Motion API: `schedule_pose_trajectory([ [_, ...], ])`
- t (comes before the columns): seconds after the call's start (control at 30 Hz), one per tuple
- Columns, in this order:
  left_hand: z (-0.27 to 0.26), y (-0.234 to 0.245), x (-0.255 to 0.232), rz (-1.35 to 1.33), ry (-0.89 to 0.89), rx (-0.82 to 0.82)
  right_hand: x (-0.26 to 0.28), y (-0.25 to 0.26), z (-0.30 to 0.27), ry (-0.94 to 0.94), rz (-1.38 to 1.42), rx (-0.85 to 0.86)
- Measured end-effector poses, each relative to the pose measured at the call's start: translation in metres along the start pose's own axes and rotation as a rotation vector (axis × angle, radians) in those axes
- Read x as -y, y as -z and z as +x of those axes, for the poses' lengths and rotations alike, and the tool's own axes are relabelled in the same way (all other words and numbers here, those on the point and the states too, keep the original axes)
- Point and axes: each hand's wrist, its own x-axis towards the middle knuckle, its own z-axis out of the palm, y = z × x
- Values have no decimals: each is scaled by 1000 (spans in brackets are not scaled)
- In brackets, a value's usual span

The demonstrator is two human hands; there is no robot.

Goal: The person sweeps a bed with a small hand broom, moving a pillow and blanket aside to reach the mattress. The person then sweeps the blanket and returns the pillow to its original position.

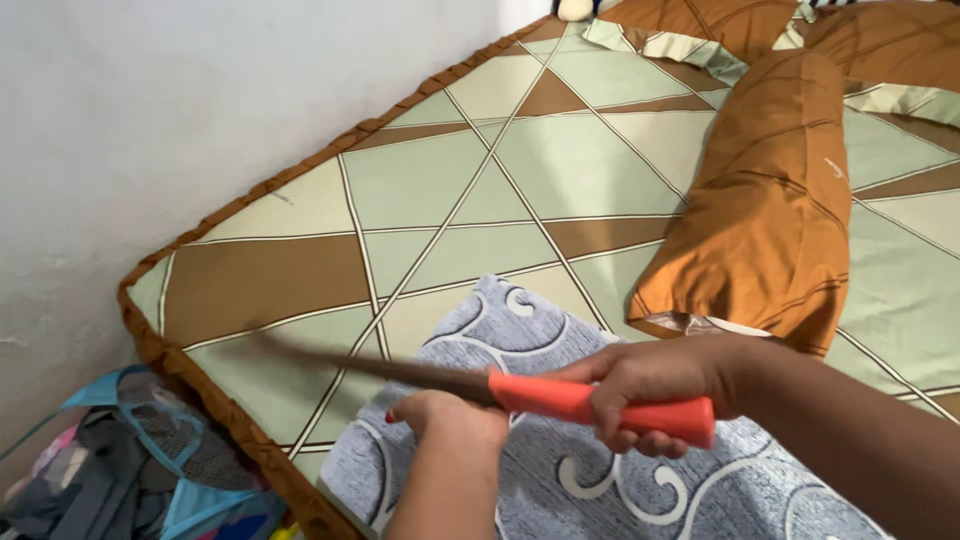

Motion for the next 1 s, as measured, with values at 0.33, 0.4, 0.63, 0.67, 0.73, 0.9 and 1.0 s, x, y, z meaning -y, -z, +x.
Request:
schedule_pose_trajectory([
  [0.33,-19,-21,-36,23,109,261,21,-1,18,129,-98,-243],
  [0.4,-17,-17,-43,85,127,194,17,-18,35,113,-263,-228],
  [0.63,-15,-1,-75,320,107,-165,-4,-18,28,-17,-27,205],
  [0.67,-18,-5,-78,359,123,-215,-3,-10,22,25,2,234],
  [0.73,-28,-8,-75,227,89,132,4,4,11,103,48,300],
  [0.9,-52,-12,-71,113,76,282,21,0,6,225,-13,-9],
  [1.0,-44,-2,-71,118,103,222,27,-20,23,110,-204,-225],
])
